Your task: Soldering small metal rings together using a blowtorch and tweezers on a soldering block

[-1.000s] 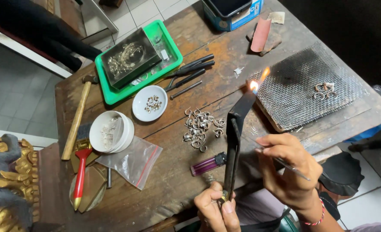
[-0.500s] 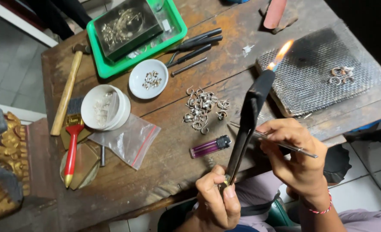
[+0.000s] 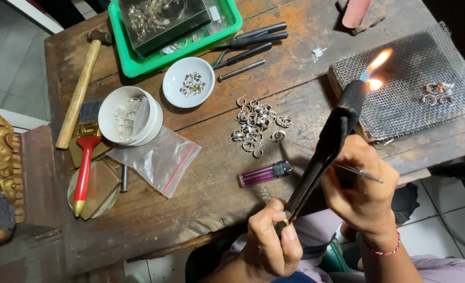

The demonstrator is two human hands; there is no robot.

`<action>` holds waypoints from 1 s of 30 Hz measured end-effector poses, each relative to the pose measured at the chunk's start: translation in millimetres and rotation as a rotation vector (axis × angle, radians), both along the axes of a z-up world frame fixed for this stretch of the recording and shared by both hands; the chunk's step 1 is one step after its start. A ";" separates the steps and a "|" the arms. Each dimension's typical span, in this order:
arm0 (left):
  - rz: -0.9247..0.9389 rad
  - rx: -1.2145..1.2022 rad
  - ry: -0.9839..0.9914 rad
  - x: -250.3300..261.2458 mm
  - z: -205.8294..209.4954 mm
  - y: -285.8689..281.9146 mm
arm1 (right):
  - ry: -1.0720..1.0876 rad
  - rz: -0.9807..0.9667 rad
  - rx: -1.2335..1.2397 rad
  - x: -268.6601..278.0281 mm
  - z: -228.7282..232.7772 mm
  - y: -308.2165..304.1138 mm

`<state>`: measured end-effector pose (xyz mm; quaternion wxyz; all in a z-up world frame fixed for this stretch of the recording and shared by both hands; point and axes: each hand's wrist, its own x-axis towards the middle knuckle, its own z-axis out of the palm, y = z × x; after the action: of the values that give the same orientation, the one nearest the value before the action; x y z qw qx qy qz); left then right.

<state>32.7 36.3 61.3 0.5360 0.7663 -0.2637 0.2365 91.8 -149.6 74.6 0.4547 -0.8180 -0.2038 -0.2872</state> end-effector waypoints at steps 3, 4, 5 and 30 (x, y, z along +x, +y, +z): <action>0.064 0.042 -0.024 -0.1 8.6 -0.5 | -0.069 -0.083 0.160 -4.5 -2.4 7.8; 0.068 0.041 -0.023 -1.1 4.6 -0.2 | -0.069 -0.079 0.159 -3.1 -4.0 9.0; 0.075 0.055 -0.021 -2.9 0.5 0.1 | -0.062 -0.101 0.193 -2.9 -5.9 10.2; 0.117 0.095 -0.004 -9.3 -9.5 1.3 | -0.175 -0.049 0.069 -13.6 -6.4 15.8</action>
<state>23.4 37.6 51.8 0.4836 0.8045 -0.2306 0.2562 78.2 -133.8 68.2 0.4557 -0.7785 -0.2127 -0.3754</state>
